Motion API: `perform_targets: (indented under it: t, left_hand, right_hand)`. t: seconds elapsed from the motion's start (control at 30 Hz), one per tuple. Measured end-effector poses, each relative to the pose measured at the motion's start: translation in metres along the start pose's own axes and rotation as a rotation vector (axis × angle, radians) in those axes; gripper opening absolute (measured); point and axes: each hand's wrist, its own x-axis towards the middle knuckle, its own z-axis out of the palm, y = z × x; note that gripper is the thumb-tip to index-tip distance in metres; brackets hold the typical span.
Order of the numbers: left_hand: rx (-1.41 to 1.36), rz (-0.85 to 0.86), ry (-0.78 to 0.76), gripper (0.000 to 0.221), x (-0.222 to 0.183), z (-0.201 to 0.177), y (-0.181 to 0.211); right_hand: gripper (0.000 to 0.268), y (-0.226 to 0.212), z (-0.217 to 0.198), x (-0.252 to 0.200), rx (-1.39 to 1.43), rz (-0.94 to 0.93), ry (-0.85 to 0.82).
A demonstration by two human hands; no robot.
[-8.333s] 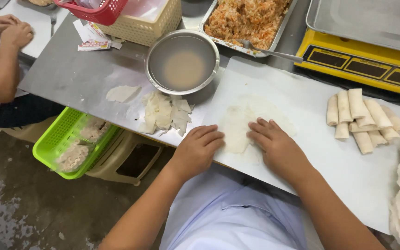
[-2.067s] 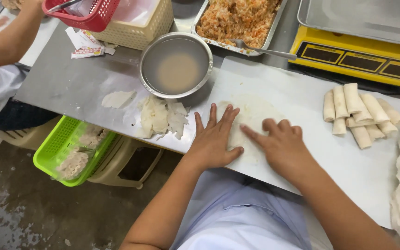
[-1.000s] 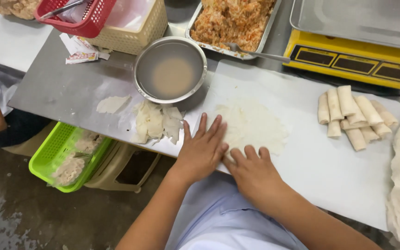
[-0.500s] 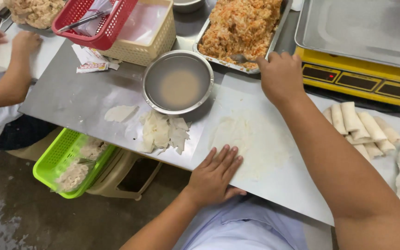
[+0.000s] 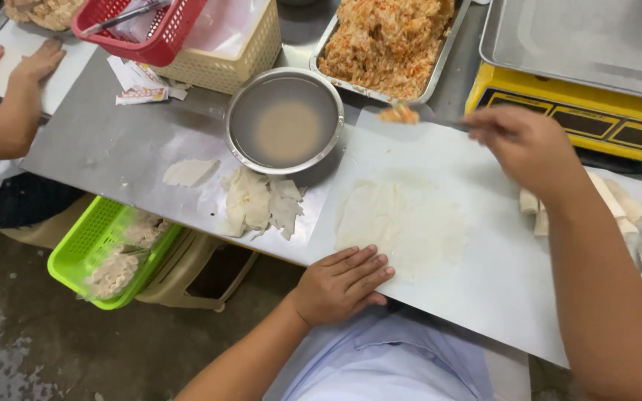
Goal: Rolling spring rolls by placing filling on wrappers and folding them tightly
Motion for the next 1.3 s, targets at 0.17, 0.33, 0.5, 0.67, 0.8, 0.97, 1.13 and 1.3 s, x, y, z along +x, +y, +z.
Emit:
perform_targets:
  t: [0.17, 0.33, 0.5, 0.67, 0.8, 0.97, 1.13, 1.3]
  left_hand:
    - [-0.239, -0.009, -0.001, 0.023, 0.009, -0.023, 0.003]
    - [-0.126, 0.049, -0.112, 0.024, 0.021, -0.023, -0.005]
    - [0.029, 0.083, -0.087, 0.023, 0.040, -0.022, -0.004]
    - [-0.088, -0.051, -0.052, 0.014, 0.037, -0.013, -0.002]
    - [-0.063, -0.182, -0.012, 0.004, 0.050, -0.003, 0.007]
    - [-0.155, -0.300, 0.026, 0.026, 0.045, 0.006, 0.011]
    - [-0.303, -0.327, 0.034, 0.009, 0.036, 0.010, 0.003]
    - [-0.231, -0.300, 0.065, 0.014, 0.033, 0.016, 0.004]
  right_hand:
    - [0.036, 0.039, 0.040, -0.129, -0.358, -0.290, 0.099]
    - [0.044, 0.033, 0.030, -0.159, -0.525, -0.328, -0.012]
    - [0.039, -0.012, 0.025, -0.143, -0.423, -0.351, -0.040]
    - [0.044, -0.041, -0.023, -0.114, -0.812, 0.385, -0.650]
    - [0.040, -0.039, -0.019, -0.071, -0.659, 0.262, -0.375]
    - [0.013, 0.010, 0.032, 0.036, -1.063, -0.397, 0.464]
    - [0.013, 0.034, 0.067, 0.096, -1.293, -0.448, 0.527]
    - [0.018, 0.021, 0.048, 0.086, -1.174, -0.340, 0.175]
